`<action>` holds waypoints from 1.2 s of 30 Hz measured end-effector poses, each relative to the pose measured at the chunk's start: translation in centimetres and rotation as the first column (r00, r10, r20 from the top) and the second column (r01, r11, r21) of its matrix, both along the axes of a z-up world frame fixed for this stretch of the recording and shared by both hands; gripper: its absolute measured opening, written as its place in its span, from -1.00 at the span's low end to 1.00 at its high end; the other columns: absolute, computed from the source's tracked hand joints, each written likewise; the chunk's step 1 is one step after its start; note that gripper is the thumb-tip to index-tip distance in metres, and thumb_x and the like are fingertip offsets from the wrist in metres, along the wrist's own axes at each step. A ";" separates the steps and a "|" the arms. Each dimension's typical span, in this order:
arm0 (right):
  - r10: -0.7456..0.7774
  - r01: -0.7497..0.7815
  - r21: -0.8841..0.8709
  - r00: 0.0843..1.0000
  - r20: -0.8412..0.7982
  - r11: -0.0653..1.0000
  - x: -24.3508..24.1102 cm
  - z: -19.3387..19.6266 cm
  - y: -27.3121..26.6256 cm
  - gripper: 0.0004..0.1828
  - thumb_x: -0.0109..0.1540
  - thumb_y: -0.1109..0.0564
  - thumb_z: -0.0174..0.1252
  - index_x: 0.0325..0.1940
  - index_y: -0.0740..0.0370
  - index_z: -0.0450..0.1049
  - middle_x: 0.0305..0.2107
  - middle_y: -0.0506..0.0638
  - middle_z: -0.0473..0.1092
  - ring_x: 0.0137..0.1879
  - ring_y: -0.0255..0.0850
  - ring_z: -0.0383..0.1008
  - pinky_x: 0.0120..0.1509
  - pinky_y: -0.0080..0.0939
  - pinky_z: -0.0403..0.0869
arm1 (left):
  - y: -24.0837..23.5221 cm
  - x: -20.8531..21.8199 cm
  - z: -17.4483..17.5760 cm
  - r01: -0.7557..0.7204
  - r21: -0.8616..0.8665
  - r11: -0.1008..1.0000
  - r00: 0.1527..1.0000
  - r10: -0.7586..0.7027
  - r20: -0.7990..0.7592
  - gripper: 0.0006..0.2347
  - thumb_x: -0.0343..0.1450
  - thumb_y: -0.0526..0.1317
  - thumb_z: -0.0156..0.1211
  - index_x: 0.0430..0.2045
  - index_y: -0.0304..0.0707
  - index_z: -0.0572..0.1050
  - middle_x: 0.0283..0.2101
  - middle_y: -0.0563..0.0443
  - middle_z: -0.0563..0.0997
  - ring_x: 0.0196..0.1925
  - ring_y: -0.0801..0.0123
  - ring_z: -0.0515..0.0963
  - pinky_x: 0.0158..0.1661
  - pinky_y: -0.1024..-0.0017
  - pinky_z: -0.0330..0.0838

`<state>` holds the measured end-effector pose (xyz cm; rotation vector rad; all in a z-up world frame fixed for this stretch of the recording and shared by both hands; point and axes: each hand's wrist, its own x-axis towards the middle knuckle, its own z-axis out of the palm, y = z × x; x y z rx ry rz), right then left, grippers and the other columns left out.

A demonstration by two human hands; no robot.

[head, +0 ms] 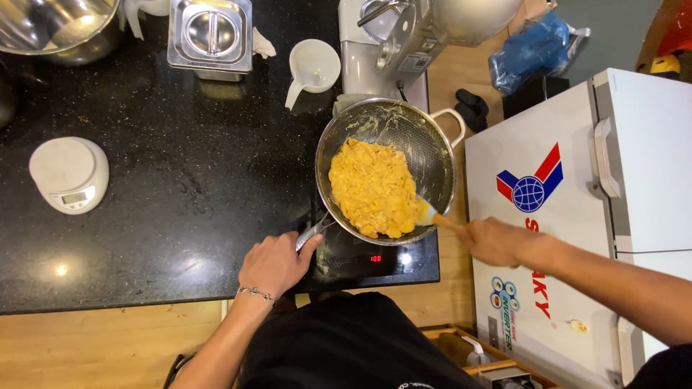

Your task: The person stirs a yellow mixture in a pan on an induction cooktop using a spatula. They then add a bowl of chopped ingredients to the pan and continue stirring to combine everything. The person holds the pan handle with one hand while stirring with the other.

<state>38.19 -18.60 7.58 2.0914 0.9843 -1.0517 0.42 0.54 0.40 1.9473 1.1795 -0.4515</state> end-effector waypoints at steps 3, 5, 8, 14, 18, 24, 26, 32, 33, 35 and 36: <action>-0.164 0.167 0.019 0.980 -0.117 0.986 -0.8 -2.9 -1.7 -0.28 0.54 -0.36 -0.13 0.07 0.17 0.80 -0.27 0.25 0.74 -0.28 0.03 0.79 -0.43 0.01 0.71 | 0.0 0.2 0.1 0.014 0.000 1.000 1.000 -0.014 0.007 -0.36 0.64 0.36 -0.07 -0.04 -0.24 0.77 -0.10 -0.40 0.84 0.06 -0.41 0.84 0.03 -0.07 0.76; -0.240 0.248 0.022 0.953 -0.185 0.968 -3.3 -1.9 -1.0 -0.30 0.57 -0.31 -0.12 0.14 0.26 0.76 -0.32 0.24 0.71 -0.38 -0.01 0.71 -0.62 -0.04 0.61 | -0.2 0.2 0.0 0.026 0.004 1.000 1.000 -0.026 0.007 -0.35 0.64 0.37 -0.07 -0.03 -0.24 0.77 -0.10 -0.41 0.84 0.06 -0.41 0.84 0.02 -0.07 0.76; -0.388 0.405 -0.008 0.871 -0.302 0.915 -9.5 4.4 3.3 -0.36 0.59 -0.17 -0.21 0.10 0.44 0.60 -0.41 0.23 0.48 -0.44 -0.05 0.50 -0.67 -0.12 0.43 | -0.2 0.0 -0.3 0.057 0.033 0.998 0.998 -0.058 0.031 -0.36 0.67 0.33 -0.10 -0.03 -0.27 0.77 -0.13 -0.41 0.84 0.02 -0.41 0.85 -0.02 -0.08 0.76; -0.753 0.867 -0.185 0.274 -0.599 0.463 -11.6 -3.2 4.3 -0.56 0.65 -0.16 -0.16 -0.16 0.16 0.24 -0.52 -0.16 0.03 -0.58 -0.45 -0.02 -0.75 -0.51 0.01 | -0.1 -0.3 -1.2 0.102 0.085 0.991 0.993 -0.107 0.054 -0.40 0.68 0.29 -0.09 -0.10 -0.26 0.75 -0.16 -0.42 0.84 -0.01 -0.43 0.85 -0.02 -0.10 0.76; -0.642 0.783 -0.622 -0.486 -0.593 -0.018 -10.2 -8.6 6.3 -0.62 0.63 -0.15 0.00 -0.20 -0.02 0.16 -0.53 -0.41 -0.07 -0.62 -0.63 -0.05 -0.76 -0.71 -0.01 | -0.2 -0.4 -1.4 0.109 0.087 0.990 0.992 -0.113 0.048 -0.38 0.67 0.33 -0.10 -0.09 -0.25 0.73 -0.14 -0.41 0.84 0.03 -0.42 0.84 0.01 -0.10 0.76; -0.130 0.432 -0.900 -0.897 -0.423 -0.048 -8.8 -12.6 6.0 -0.65 0.61 -0.15 0.01 -0.24 -0.09 0.25 -0.62 -0.38 0.09 -0.58 -0.49 0.19 -0.74 -0.49 0.20 | 0.1 -0.2 -1.1 0.078 0.083 0.993 0.997 -0.079 0.009 -0.36 0.65 0.37 -0.12 -0.10 -0.22 0.73 -0.12 -0.40 0.84 0.06 -0.41 0.84 0.06 -0.10 0.74; -0.047 0.421 -0.906 -0.905 -0.423 0.049 -8.1 -12.7 5.0 -0.59 0.61 -0.21 0.01 -0.28 -0.10 0.29 -0.64 -0.37 0.17 -0.49 -0.40 0.29 -0.67 -0.38 0.28 | 0.2 -0.2 -0.9 0.070 0.081 0.994 0.998 -0.070 0.000 -0.35 0.65 0.38 -0.12 -0.11 -0.22 0.73 -0.13 -0.40 0.84 0.06 -0.41 0.84 0.05 -0.10 0.74; -0.035 0.471 -0.877 -0.879 -0.476 0.095 -3.9 -14.4 1.1 -0.69 0.61 -0.12 0.03 -0.14 0.02 0.38 -0.61 -0.34 0.16 -0.60 -0.43 0.22 -0.71 -0.33 0.24 | 0.2 -0.1 -0.8 0.052 0.074 0.996 0.998 -0.050 -0.027 -0.36 0.63 0.38 -0.09 -0.15 -0.21 0.75 -0.11 -0.41 0.84 0.10 -0.41 0.83 0.07 -0.10 0.73; -0.110 0.614 -0.789 -0.785 -0.610 -0.003 -3.5 -13.5 0.5 -0.71 0.61 -0.12 0.04 -0.08 0.07 0.39 -0.60 -0.35 0.14 -0.66 -0.49 0.17 -0.78 -0.38 0.18 | 0.2 -0.2 -0.9 0.054 0.075 0.996 0.998 -0.052 -0.034 -0.36 0.63 0.38 -0.10 -0.15 -0.21 0.75 -0.10 -0.41 0.84 0.10 -0.41 0.83 0.07 -0.09 0.73; -0.200 0.745 -0.662 -0.663 -0.721 -0.081 -3.2 -9.5 0.2 -0.72 0.61 -0.11 0.04 -0.01 0.11 0.40 -0.58 -0.36 0.13 -0.72 -0.54 0.12 -0.84 -0.43 0.12 | 0.3 0.2 -1.0 0.051 0.080 0.995 0.998 -0.049 -0.033 -0.36 0.63 0.39 -0.10 -0.15 -0.20 0.75 -0.10 -0.41 0.84 0.11 -0.40 0.83 0.07 -0.09 0.73; -0.313 0.897 -0.440 -0.430 -0.847 -0.043 -3.7 -6.4 0.4 -0.64 0.60 -0.10 0.05 0.06 0.27 0.46 -0.53 -0.29 0.10 -0.70 -0.57 0.11 -0.83 -0.48 0.13 | 0.3 0.2 -1.0 0.051 0.077 0.996 0.998 -0.048 -0.040 -0.35 0.63 0.40 -0.11 -0.14 -0.20 0.75 -0.10 -0.40 0.84 0.11 -0.39 0.83 0.08 -0.09 0.73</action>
